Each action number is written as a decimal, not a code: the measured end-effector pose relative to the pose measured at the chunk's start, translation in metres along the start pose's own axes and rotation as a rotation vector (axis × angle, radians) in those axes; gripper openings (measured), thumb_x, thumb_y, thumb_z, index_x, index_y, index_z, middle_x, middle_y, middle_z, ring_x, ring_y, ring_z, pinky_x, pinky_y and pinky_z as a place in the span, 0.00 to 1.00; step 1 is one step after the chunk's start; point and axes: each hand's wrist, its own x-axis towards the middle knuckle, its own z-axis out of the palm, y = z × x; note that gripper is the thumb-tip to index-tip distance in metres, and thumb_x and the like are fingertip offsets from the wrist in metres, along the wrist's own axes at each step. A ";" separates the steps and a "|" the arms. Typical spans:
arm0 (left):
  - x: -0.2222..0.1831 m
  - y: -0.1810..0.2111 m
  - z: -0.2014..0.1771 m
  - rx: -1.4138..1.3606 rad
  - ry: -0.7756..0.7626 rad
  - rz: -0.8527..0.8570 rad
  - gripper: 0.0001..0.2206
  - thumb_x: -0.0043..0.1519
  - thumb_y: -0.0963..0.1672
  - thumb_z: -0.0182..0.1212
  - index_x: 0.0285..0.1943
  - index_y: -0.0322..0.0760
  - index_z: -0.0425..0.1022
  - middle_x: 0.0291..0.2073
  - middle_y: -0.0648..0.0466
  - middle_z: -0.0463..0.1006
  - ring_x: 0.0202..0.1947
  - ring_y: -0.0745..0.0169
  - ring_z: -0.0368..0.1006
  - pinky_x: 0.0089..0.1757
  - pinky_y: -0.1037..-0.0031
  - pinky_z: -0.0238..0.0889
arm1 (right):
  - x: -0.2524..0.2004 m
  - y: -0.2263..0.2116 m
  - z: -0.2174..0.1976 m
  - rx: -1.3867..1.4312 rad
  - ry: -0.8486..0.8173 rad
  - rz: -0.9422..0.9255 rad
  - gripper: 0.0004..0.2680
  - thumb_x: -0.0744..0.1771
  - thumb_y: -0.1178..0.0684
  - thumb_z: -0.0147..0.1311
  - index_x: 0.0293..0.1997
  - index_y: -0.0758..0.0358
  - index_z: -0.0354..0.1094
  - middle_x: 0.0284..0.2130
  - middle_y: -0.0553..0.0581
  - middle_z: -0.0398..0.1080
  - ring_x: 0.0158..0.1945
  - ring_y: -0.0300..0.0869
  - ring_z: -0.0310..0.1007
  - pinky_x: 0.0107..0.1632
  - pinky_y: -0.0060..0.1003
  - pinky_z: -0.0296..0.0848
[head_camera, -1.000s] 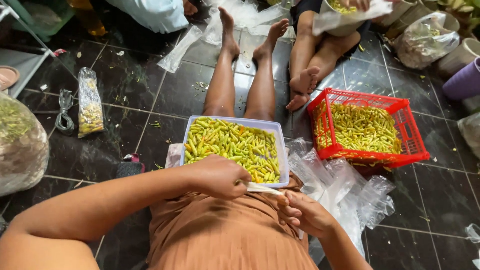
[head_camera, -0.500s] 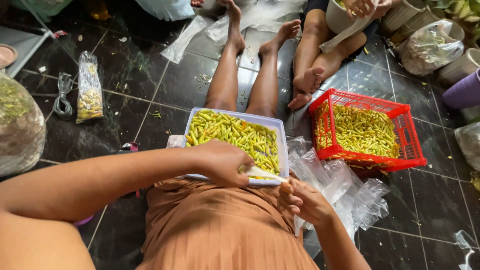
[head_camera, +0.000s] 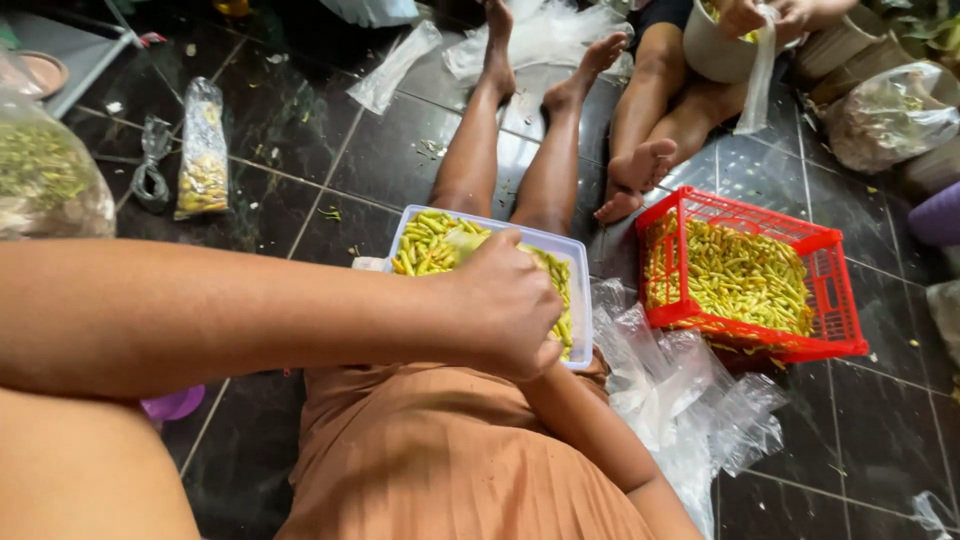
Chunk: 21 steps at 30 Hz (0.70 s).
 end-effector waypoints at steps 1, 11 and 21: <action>-0.003 0.005 -0.011 0.007 -0.004 -0.008 0.18 0.50 0.54 0.45 0.24 0.51 0.82 0.15 0.56 0.78 0.26 0.52 0.80 0.39 0.58 0.56 | 0.002 -0.013 -0.002 -0.048 0.006 -0.014 0.15 0.67 0.41 0.52 0.29 0.64 0.69 0.22 0.55 0.69 0.29 0.47 0.77 0.32 0.43 0.78; -0.010 0.009 0.006 -0.326 0.199 0.110 0.15 0.51 0.50 0.46 0.18 0.44 0.75 0.15 0.49 0.79 0.26 0.51 0.82 0.45 0.59 0.56 | 0.019 -0.127 -0.015 -0.557 0.015 -0.098 0.02 0.63 0.60 0.62 0.31 0.68 0.78 0.27 0.62 0.76 0.32 0.44 0.76 0.32 0.42 0.76; -0.009 -0.040 0.066 -0.458 -0.195 -0.170 0.20 0.60 0.51 0.41 0.33 0.45 0.82 0.28 0.51 0.84 0.39 0.48 0.82 0.45 0.57 0.59 | 0.003 -0.072 0.012 -0.506 0.702 0.003 0.07 0.69 0.62 0.54 0.50 0.76 0.73 0.37 0.69 0.77 0.36 0.50 0.81 0.34 0.54 0.84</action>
